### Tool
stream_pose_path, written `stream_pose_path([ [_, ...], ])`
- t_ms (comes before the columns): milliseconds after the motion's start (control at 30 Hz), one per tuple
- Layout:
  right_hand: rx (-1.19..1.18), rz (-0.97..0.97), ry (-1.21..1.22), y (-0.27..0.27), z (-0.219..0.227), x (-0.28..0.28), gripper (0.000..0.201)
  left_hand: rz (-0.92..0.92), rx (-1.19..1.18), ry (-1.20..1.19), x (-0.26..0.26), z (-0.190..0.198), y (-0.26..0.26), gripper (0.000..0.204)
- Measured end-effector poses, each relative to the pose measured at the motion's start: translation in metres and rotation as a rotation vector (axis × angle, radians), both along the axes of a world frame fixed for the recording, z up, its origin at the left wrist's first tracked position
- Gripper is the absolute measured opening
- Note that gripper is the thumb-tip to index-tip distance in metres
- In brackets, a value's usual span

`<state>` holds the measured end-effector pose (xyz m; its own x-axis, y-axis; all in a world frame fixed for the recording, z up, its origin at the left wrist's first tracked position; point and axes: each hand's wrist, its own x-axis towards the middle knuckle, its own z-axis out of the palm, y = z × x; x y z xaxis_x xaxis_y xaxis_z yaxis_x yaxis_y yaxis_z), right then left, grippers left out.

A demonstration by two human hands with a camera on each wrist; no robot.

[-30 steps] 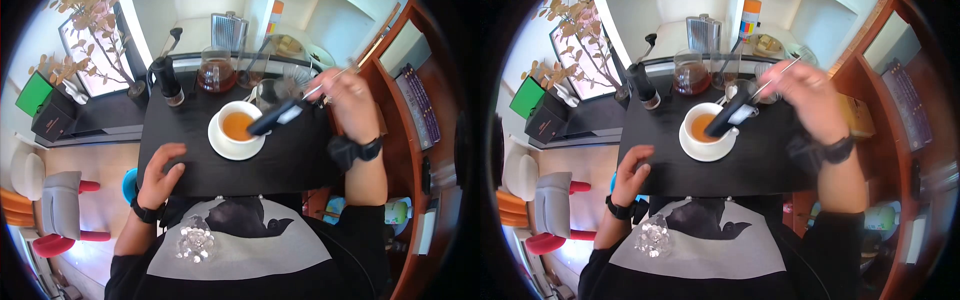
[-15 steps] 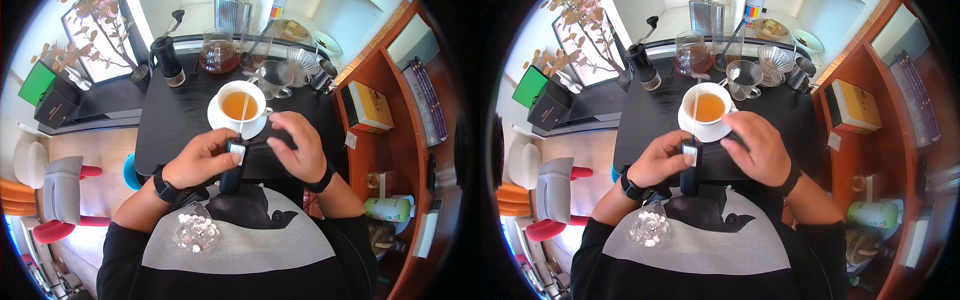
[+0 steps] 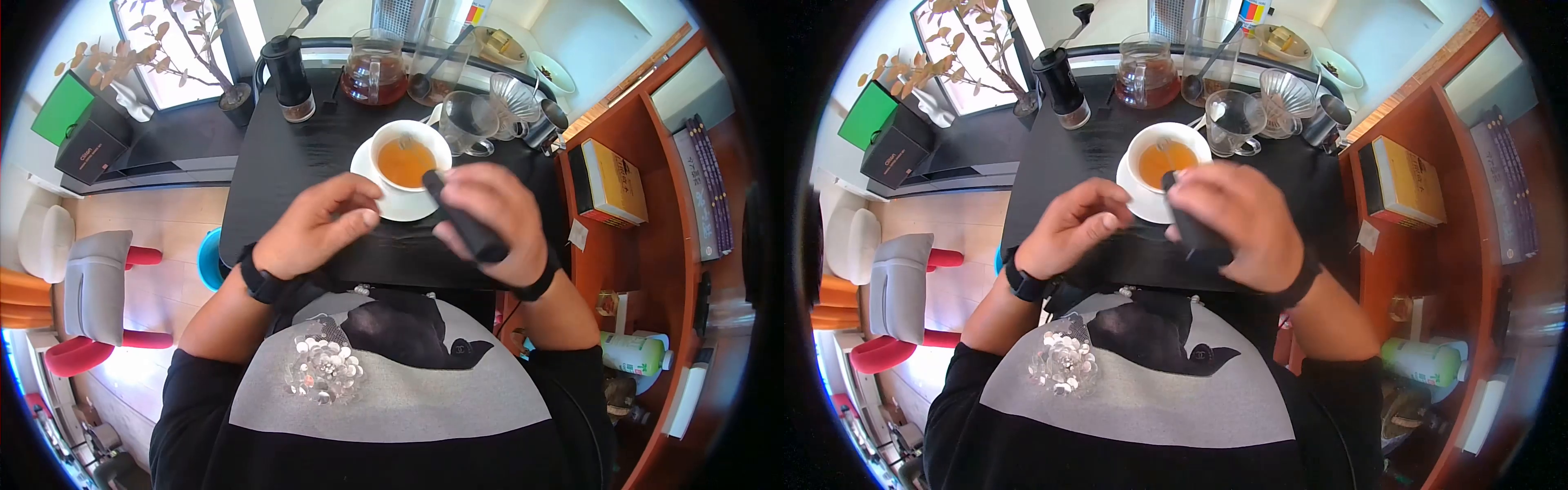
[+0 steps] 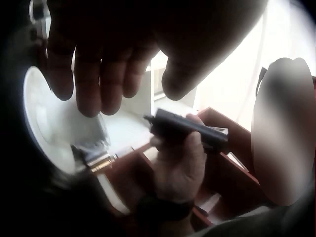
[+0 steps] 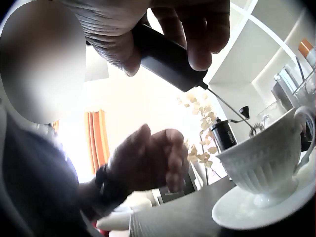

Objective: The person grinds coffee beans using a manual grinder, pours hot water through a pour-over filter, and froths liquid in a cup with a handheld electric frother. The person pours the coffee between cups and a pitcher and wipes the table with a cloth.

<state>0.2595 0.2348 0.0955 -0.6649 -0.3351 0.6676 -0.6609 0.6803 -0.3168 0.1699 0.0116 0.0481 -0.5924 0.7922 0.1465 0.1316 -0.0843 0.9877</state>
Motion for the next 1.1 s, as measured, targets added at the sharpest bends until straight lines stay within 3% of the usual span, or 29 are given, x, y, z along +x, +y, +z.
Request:
stream_pose_path([
  [100, -0.24, -0.044, -0.035, 0.019, 0.005, -0.014, 0.029, 0.233, -0.064, 0.098, -0.02, -0.015, -0.022, 0.021],
  [167, -0.28, -0.105, -0.131, 0.022, 0.004, -0.021, 0.027, 0.413, -0.138, 0.18, -0.029, -0.025, -0.036, 0.018],
  [267, -0.384, -0.106, -0.293, 0.018, -0.001, -0.029, 0.025, 0.539, -0.277, 0.337, -0.041, -0.043, -0.056, 0.017],
  [300, -0.412, -0.094, -0.364, 0.016, -0.001, -0.032, 0.025, 0.555, -0.292, 0.288, -0.043, -0.047, -0.059, 0.016],
  [433, -0.584, -0.059, -0.406, 0.008, -0.004, -0.048, 0.023, 0.537, -0.238, 0.103, -0.048, -0.057, -0.069, 0.016],
  [600, -0.376, -0.198, -0.297, 0.015, 0.006, -0.057, 0.018, 0.516, -0.026, -0.012, -0.054, -0.064, -0.078, 0.014],
  [700, -0.657, -0.052, -0.497, 0.009, 0.01, -0.05, 0.018, 0.526, 0.0, -0.044, -0.056, -0.066, -0.08, 0.013],
  [833, -0.713, -0.164, -0.355, 0.009, 0.006, -0.057, 0.02, 0.526, 0.03, -0.097, -0.06, -0.068, -0.08, 0.012],
  [967, -0.456, -0.235, -0.346, 0.019, 0.015, -0.049, 0.019, 0.544, 0.018, -0.092, -0.059, -0.066, -0.08, 0.013],
  [1033, -0.614, -0.114, -0.439, 0.015, 0.017, -0.045, 0.017, 0.54, 0.015, -0.094, -0.059, -0.067, -0.08, 0.013],
  [1100, -0.699, -0.139, -0.425, 0.011, 0.014, -0.047, 0.017, 0.541, 0.027, -0.076, -0.06, -0.067, -0.08, 0.013],
])
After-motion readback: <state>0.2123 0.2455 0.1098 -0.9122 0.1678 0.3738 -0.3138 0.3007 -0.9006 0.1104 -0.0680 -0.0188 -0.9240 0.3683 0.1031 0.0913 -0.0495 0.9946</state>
